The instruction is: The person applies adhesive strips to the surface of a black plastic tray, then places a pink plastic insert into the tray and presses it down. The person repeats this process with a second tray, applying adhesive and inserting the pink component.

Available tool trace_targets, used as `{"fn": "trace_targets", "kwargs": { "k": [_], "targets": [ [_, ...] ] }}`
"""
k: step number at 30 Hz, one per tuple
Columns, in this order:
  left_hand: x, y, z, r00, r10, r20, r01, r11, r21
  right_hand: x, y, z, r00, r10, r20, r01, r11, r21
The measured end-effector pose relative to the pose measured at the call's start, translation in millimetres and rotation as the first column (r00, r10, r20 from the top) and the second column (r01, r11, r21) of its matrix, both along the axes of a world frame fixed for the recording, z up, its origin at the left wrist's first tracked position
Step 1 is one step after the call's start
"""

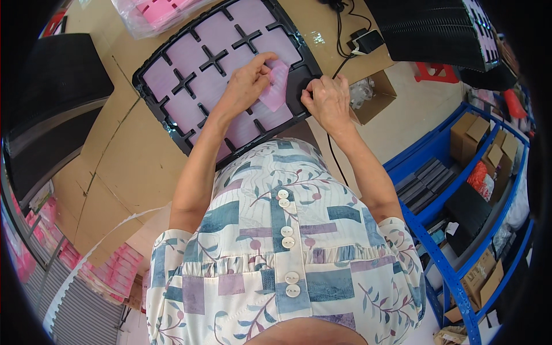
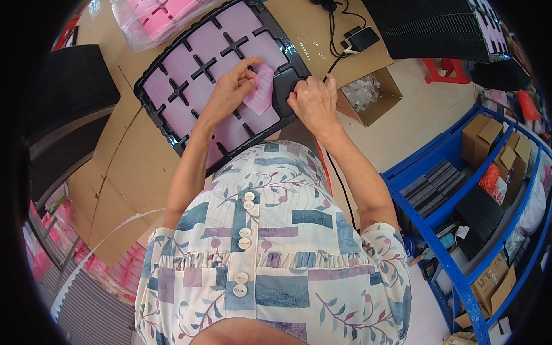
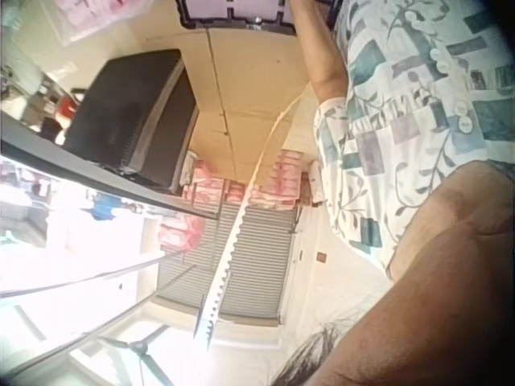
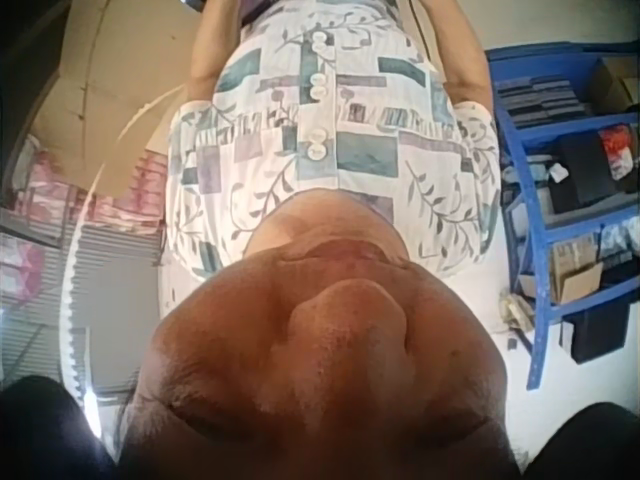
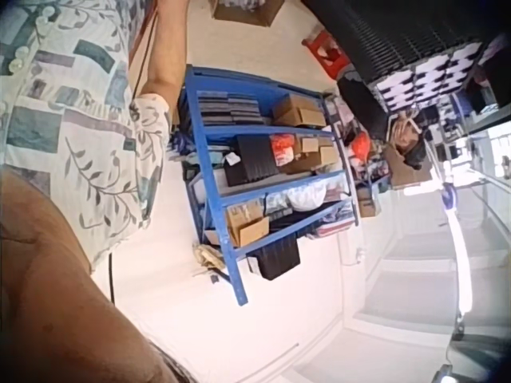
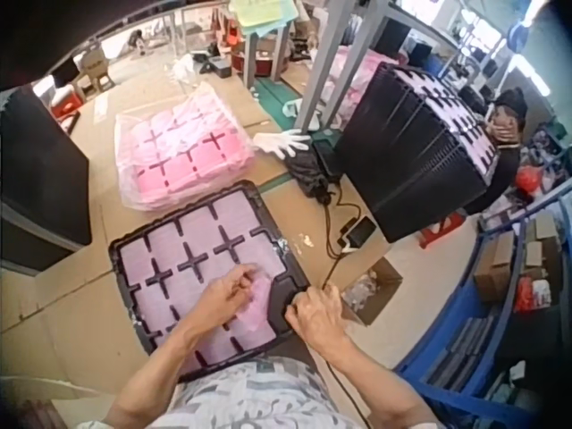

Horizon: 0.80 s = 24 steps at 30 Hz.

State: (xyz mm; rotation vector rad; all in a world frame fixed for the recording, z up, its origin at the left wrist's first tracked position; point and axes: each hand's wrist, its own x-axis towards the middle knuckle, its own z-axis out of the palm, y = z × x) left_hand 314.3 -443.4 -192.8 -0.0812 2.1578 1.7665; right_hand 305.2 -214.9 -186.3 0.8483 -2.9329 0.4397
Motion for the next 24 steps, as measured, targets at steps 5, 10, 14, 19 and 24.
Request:
{"fn": "trace_targets", "kwargs": {
  "k": [5, 10, 14, 19, 24],
  "targets": [
    [0, 2, 2, 0.999, 0.034, 0.023, -0.034, 0.999, 0.013, 1, -6, -7, 0.999, -0.032, -0.021, 0.034, 0.997, 0.072],
    [1, 0, -7, 0.999, 0.041, 0.028, -0.045, 0.985, 0.165, 5, -8, -16, 0.999, -0.027, -0.039, 0.03, 0.996, 0.085],
    [1, -7, -19, 1.0, -0.008, -0.012, 0.01, 0.98, 0.198, 2, -7, -17, 1.0, -0.029, 0.006, 0.028, 0.997, 0.065],
    [2, -7, -12, 0.999, 0.0, 0.043, -0.008, 0.981, 0.194, 0, -3, -14, 0.995, -0.079, 0.061, 0.08, 0.997, -0.009],
    [6, -4, -14, 0.997, 0.044, 0.071, -0.069, 0.915, 0.398, -3, 9, 0, 0.996, 0.054, 0.069, -0.045, 0.991, -0.123]
  ]
}}
